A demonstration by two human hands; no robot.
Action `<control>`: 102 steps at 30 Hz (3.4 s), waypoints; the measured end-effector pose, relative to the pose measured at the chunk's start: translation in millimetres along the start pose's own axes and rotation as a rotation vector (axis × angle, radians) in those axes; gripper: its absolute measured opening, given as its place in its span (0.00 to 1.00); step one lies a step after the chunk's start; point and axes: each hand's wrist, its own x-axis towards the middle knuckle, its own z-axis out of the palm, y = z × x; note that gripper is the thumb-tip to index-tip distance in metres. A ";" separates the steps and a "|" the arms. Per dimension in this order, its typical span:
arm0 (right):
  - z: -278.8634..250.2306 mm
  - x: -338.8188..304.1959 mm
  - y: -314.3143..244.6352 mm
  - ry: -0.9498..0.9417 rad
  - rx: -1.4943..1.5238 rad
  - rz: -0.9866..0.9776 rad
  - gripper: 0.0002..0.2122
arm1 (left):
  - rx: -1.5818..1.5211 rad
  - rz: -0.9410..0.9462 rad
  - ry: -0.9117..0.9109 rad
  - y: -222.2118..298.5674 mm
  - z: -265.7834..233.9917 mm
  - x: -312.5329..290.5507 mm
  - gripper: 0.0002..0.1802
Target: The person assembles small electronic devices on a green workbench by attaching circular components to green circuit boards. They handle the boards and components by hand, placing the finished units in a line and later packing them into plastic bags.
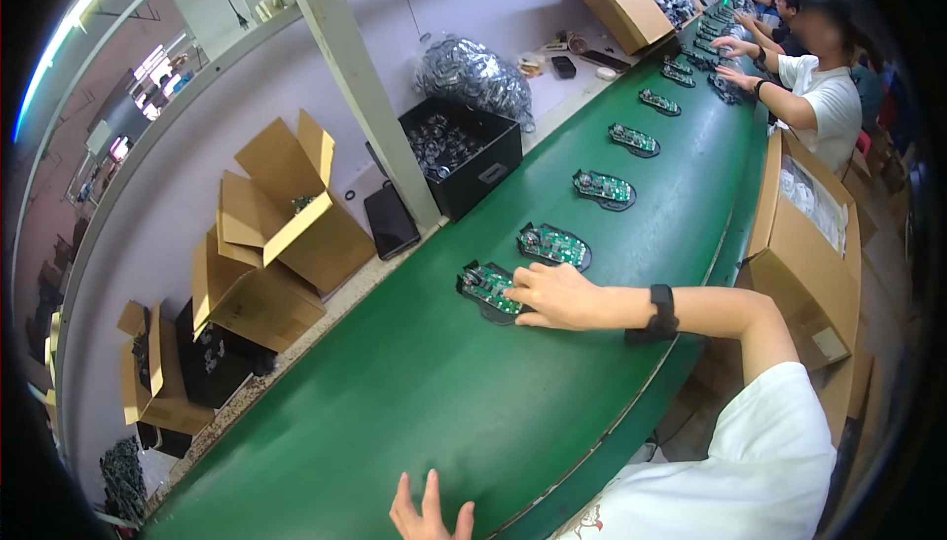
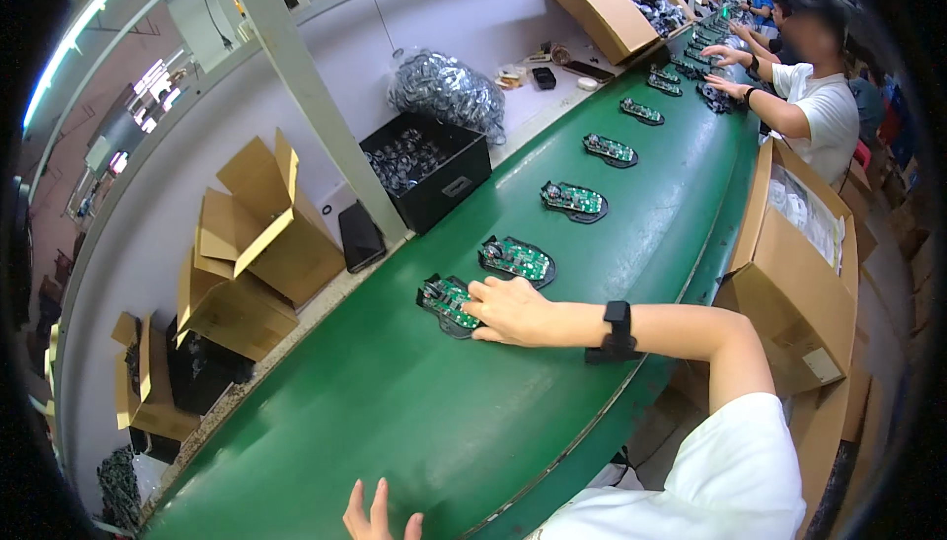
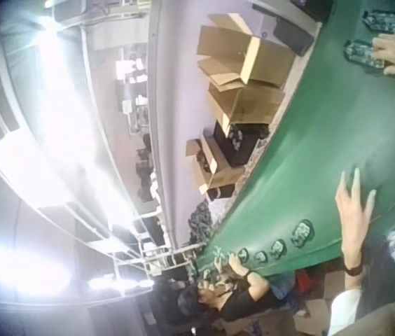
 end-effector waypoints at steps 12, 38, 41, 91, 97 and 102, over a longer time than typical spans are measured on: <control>-52.0 -46.1 -72.0 -0.264 0.313 -0.278 0.21 | 0.313 -0.348 0.290 -71.6 -25.8 -70.1 0.36; -5.8 276.3 348.4 0.304 0.186 0.016 0.17 | 0.122 -0.968 0.410 -181.3 -20.1 -140.2 0.65; 2.2 270.6 337.8 0.102 0.109 0.078 0.18 | 0.081 -0.973 0.256 -199.3 -24.6 -128.8 0.66; -70.1 96.1 61.7 0.350 0.739 0.053 0.09 | 0.215 -0.145 0.018 -13.3 72.5 -30.3 0.43; -12.2 -24.6 -41.1 0.032 0.215 -0.570 0.11 | 0.254 0.277 0.003 14.1 77.2 5.6 0.32; 16.6 -23.9 -63.3 0.108 0.191 -0.626 0.14 | 0.318 0.547 -0.018 16.5 87.8 42.5 0.23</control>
